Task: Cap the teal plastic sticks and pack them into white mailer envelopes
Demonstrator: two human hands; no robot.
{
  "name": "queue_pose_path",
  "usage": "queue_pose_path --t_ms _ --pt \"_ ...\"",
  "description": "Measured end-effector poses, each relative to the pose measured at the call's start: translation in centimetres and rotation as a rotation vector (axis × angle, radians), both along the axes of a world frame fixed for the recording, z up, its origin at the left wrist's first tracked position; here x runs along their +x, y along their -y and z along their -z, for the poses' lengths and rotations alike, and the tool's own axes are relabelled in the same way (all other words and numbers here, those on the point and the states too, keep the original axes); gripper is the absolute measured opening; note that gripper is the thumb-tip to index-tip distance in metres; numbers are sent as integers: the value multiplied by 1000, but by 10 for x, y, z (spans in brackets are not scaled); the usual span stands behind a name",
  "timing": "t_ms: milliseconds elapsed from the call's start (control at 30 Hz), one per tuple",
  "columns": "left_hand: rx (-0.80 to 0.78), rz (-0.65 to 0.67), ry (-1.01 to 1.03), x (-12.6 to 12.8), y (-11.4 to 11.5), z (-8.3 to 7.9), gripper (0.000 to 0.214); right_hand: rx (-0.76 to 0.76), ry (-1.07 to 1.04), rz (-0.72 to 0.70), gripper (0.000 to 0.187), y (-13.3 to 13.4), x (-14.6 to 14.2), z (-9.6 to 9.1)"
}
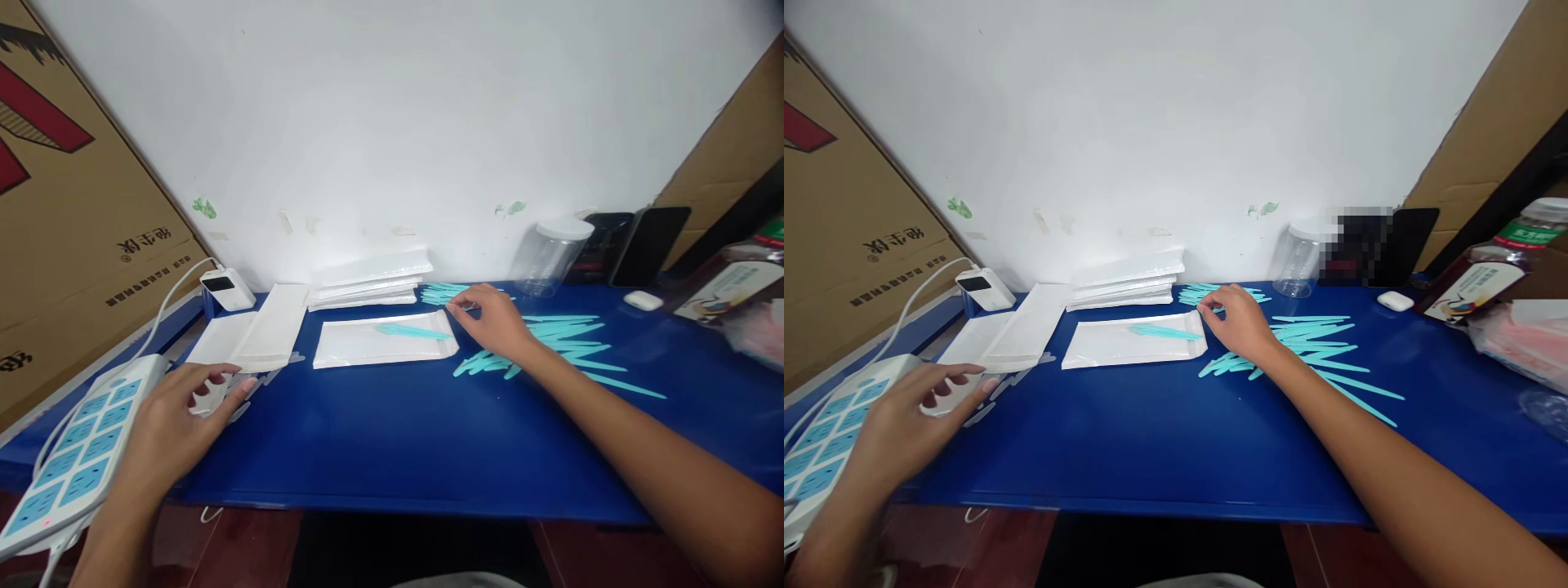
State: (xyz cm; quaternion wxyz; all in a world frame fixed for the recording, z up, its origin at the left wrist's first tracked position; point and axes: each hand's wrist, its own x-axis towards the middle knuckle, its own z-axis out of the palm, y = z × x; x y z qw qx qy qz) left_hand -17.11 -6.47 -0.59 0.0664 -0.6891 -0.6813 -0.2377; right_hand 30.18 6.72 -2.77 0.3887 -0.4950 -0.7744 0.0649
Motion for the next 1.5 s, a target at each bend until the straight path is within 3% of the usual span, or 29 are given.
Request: queue_pose_path --t_ms 67,267,467,700,1000,1267,1400,1500 --pt "70 2 -88 -3 6 6 56 0 1 2 18 -1 1 1" --pt "-47 35 -252 -18 -1 26 74 -12 -9 -5 15 -3 0 6" --pt "-246 10 -248 4 -25 20 59 -31 -6 -14 15 -2 -1 5" --pt "-210 75 -432 11 -25 26 50 -39 -2 -9 15 -1 -1 3" --pt "-132 334 -196 31 -17 28 50 -44 8 -13 15 0 -1 3" --pt "-155 481 -39 49 -22 24 49 -33 10 -2 15 1 -1 1" --pt "-62 385 155 44 -25 9 55 -27 10 -1 16 1 0 1" --pt "8 223 662 36 -27 -6 61 -18 10 1 17 0 0 1"
